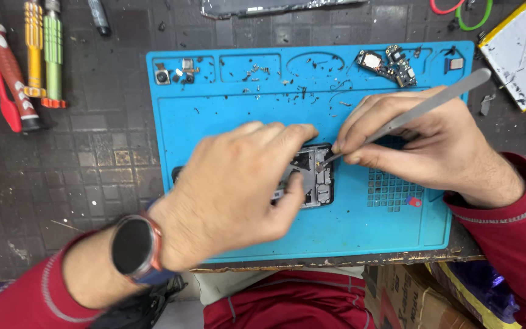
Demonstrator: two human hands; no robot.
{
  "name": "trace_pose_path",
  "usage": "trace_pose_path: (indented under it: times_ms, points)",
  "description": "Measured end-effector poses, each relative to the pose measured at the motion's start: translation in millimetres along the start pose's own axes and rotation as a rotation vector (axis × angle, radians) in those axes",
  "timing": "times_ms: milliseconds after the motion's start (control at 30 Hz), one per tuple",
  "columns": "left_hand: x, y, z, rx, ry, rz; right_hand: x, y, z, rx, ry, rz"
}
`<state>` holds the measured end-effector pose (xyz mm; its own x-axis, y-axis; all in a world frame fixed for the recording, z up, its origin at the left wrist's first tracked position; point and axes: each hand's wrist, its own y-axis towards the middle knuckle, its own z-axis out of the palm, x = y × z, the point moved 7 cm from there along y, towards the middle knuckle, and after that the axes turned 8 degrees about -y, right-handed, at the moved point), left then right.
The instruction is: The person works on a disassembled smartphone on a blue silicone mat, using a screwdriver and tweezers to remove screws and pry out broken glass and debris from the phone frame. They rotate the phone to reach different edges and clear fragments from the housing.
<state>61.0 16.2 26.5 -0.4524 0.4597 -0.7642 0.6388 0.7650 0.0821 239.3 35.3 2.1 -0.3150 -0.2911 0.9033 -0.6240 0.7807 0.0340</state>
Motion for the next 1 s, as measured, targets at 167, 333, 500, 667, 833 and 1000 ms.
trace_pose_path:
  times_ms: [167, 333, 500, 667, 833, 1000]
  points:
    - [-1.1, -2.1, 7.7, -0.069, -0.05, 0.007, -2.4, -2.8, -1.7, -0.007, 0.004, -0.038]
    - [13.6, -1.1, 7.0, -0.007, -0.194, -0.002, -3.6, -9.1, -6.4, -0.044, -0.014, -0.014]
    - [17.2, 4.2, 6.1, 0.081, -0.332, -0.075, -9.0, -13.9, -4.3, -0.057, 0.197, 0.015]
    - [18.2, 4.1, 4.7, 0.106, -0.392, -0.123, -10.9, -16.7, 0.6, -0.06, 0.29, 0.004]
    - [22.0, 4.5, 5.4, 0.162, -0.449, -0.164, -12.7, -20.0, 3.6, -0.087, 0.323, 0.019]
    - [20.1, 5.6, 4.0, 0.144, -0.462, -0.164, -15.4, -22.1, 6.6, -0.106, 0.376, -0.003]
